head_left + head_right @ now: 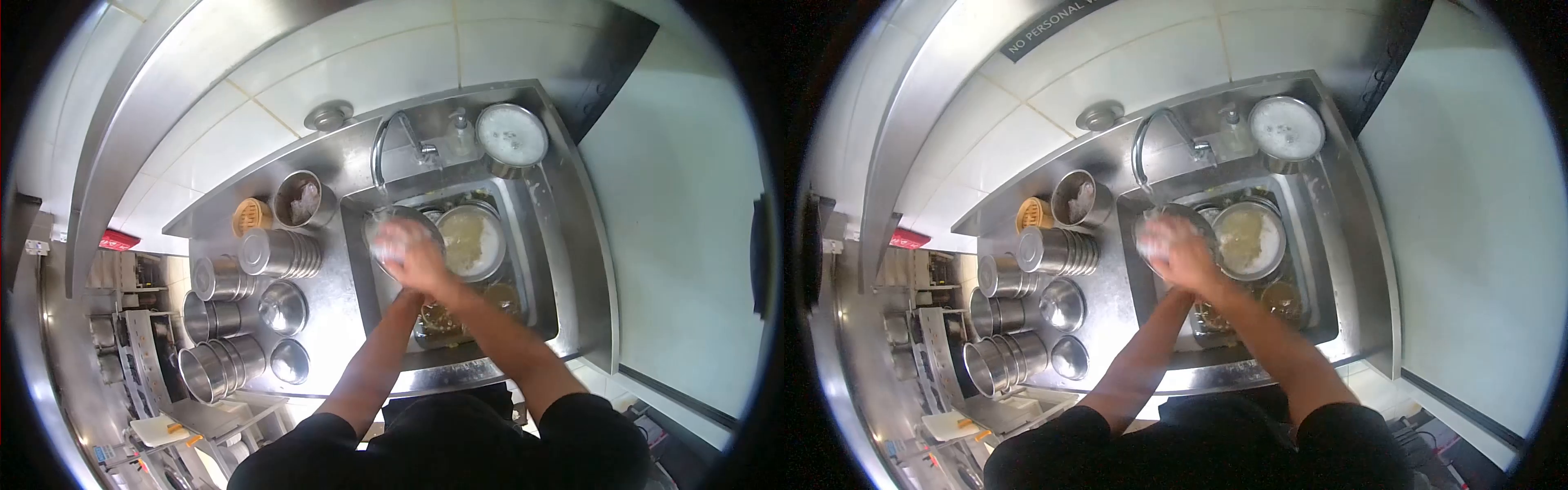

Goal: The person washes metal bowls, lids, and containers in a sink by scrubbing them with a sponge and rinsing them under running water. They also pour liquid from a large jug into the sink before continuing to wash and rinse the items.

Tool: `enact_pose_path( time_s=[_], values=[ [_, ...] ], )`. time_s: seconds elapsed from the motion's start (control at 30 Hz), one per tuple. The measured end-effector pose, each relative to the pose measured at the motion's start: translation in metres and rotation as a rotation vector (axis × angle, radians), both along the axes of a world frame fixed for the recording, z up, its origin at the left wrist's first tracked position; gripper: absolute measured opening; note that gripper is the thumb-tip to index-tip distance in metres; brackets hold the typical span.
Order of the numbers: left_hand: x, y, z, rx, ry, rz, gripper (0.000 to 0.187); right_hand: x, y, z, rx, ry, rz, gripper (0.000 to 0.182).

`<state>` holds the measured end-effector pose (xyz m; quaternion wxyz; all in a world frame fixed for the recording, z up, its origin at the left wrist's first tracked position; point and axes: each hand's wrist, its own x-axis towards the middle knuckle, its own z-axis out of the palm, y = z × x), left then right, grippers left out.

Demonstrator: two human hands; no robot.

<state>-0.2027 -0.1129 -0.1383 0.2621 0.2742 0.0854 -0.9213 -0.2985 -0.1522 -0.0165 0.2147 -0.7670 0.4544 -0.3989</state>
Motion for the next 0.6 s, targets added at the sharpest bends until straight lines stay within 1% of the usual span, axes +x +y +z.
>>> enact_pose_path(
  time_s=[0.03,0.07,0.1,0.17,0.2,0.23,0.27,0.3,0.37,0.43,0.47,0.5,0.53,0.57,0.6],
  values=[
    [-0.003,0.002,-0.006,-0.009,-0.007,0.001,0.043,-0.002,-0.024,-0.001,0.066,-0.044,0.049,0.036],
    [-0.006,0.005,-0.011,-0.01,-0.011,-0.004,0.042,-0.012,-0.044,0.014,0.509,-0.228,0.012,0.033],
    [-0.008,0.007,-0.013,-0.018,-0.064,0.003,0.04,-0.019,-0.068,-0.012,0.686,-0.29,-0.065,0.034],
    [-0.003,0.001,-0.01,-0.059,-0.231,0.025,0.038,-0.016,-0.052,-0.043,0.576,-0.323,-0.2,0.035],
    [0.003,-0.005,0.002,-0.129,-0.428,0.032,0.036,-0.017,-0.035,-0.05,0.521,-0.33,-0.266,0.036],
    [0.003,-0.013,0.007,-0.202,-0.623,0.039,0.033,-0.014,-0.014,-0.041,0.441,-0.359,-0.244,0.036],
    [0.01,-0.014,0.003,-0.243,-0.664,0.057,0.031,-0.009,0.008,-0.031,0.371,-0.391,-0.224,0.036],
    [0.016,-0.015,-0.001,-0.284,-0.706,0.075,0.03,-0.013,0.024,-0.034,0.395,-0.377,-0.195,0.037],
    [0.044,-0.031,-0.057,-0.341,-0.477,0.144,0.032,-0.027,0.032,-0.036,0.42,-0.352,-0.136,0.039],
    [0.059,-0.043,-0.052,-0.228,-0.596,0.209,0.035,-0.056,0.019,-0.018,0.524,-0.363,-0.172,0.04],
    [0.065,-0.052,-0.048,-0.159,-0.718,0.229,0.038,-0.074,0.013,-0.006,0.584,-0.366,-0.186,0.04],
    [0.072,-0.062,-0.043,-0.17,-0.867,0.214,0.04,-0.094,0.0,0.009,0.351,-0.232,-0.324,0.041],
    [0.079,-0.072,-0.035,-0.232,-1.016,0.192,0.043,-0.117,-0.019,0.021,0.117,-0.102,-0.452,0.041],
    [0.083,-0.082,-0.023,-0.335,-1.158,0.181,0.047,-0.145,-0.045,0.021,-0.017,0.087,-0.545,0.041],
    [0.083,-0.09,-0.001,-0.666,-1.318,0.176,0.044,-0.168,-0.063,0.049,0.037,0.095,-0.569,0.042]
  ],
)
